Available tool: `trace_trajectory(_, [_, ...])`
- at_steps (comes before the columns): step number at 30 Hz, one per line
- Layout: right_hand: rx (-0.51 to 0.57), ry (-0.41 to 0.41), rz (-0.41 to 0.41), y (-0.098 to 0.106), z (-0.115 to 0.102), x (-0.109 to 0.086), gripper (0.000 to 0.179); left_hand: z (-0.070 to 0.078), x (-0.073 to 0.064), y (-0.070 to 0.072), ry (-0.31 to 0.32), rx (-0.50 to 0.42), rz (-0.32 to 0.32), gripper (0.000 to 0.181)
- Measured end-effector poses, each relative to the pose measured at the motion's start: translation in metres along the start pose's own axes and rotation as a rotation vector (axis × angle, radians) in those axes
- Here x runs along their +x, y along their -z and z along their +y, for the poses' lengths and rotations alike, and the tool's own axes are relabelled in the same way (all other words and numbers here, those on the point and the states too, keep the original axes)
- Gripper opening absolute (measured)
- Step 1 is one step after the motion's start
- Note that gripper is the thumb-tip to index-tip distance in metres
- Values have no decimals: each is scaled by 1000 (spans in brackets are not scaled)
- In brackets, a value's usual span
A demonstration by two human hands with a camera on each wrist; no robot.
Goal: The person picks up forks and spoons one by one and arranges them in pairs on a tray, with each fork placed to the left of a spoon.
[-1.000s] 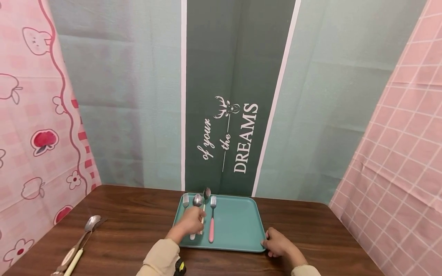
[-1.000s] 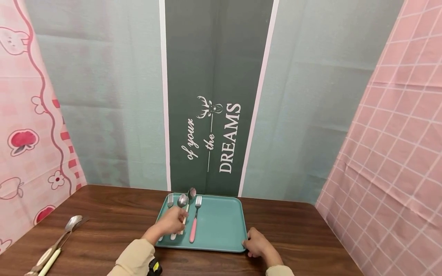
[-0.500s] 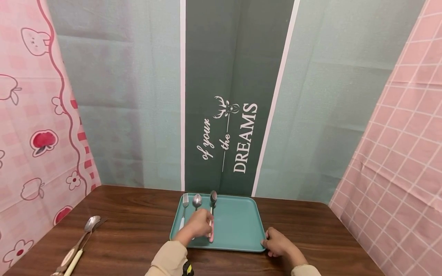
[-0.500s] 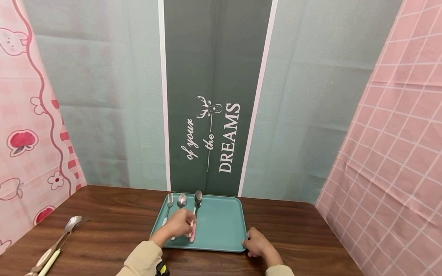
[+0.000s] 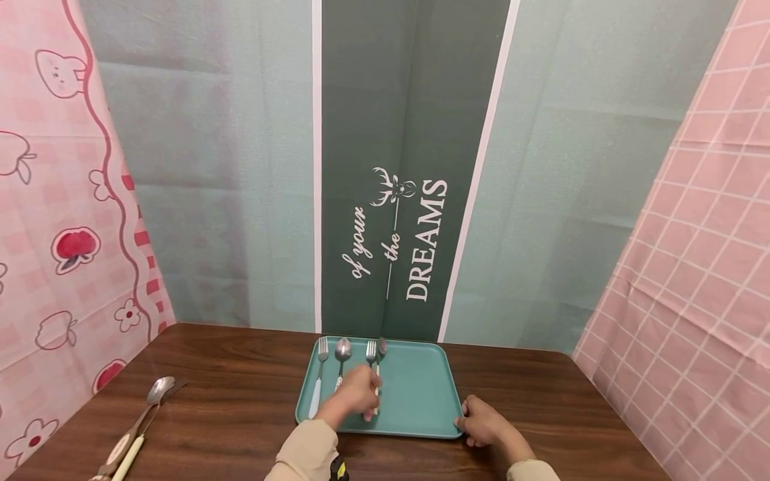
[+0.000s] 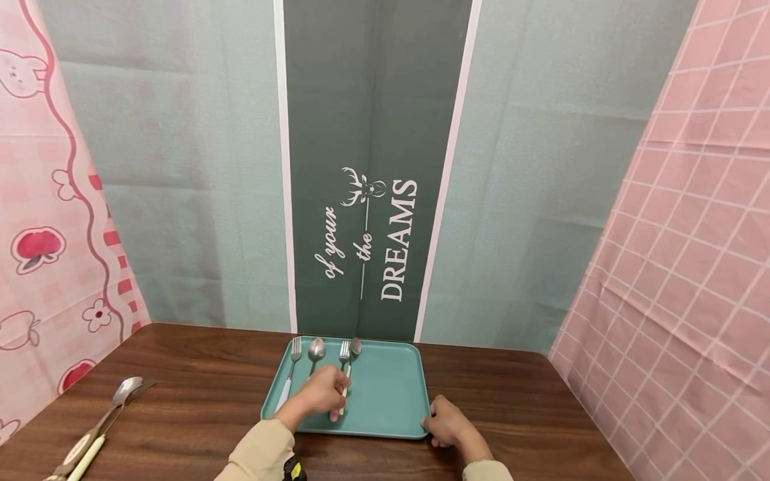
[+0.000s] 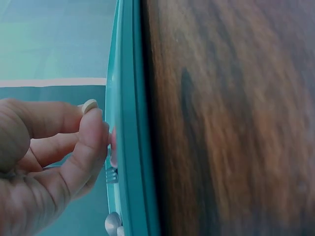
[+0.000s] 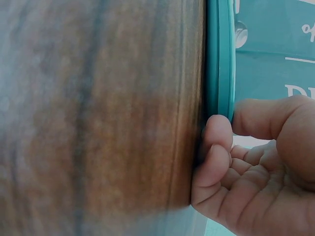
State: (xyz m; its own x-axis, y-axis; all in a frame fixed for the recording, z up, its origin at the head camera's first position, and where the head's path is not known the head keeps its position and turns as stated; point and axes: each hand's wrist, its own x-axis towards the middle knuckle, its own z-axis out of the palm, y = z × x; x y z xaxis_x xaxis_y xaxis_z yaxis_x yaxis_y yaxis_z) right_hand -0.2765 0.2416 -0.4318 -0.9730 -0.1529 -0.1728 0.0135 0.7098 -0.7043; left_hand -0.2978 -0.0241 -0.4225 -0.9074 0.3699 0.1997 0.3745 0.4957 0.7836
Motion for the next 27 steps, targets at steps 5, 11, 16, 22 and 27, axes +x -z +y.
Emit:
trace_trajectory(5, [-3, -7, 10, 0, 0, 0, 16, 4, 2, -2, -1, 50, 6, 29])
trace_trajectory(11, [2, -7, 15, 0, -1, 0, 16, 8, 4, -5, 10, 111, -1, 25])
trace_trajectory(16, [-2, -15, 12, -1, -2, 0, 16, 10, 5, -9, 0, 175, 0, 13])
trace_trajectory(22, [4, 2, -7, 0, -1, 0, 15, 10, 7, -15, -22, 160, 14, 36])
trace_trajectory(27, [0, -4, -5, 0, -1, 0, 15, 10, 9, -17, -21, 132, 12, 43])
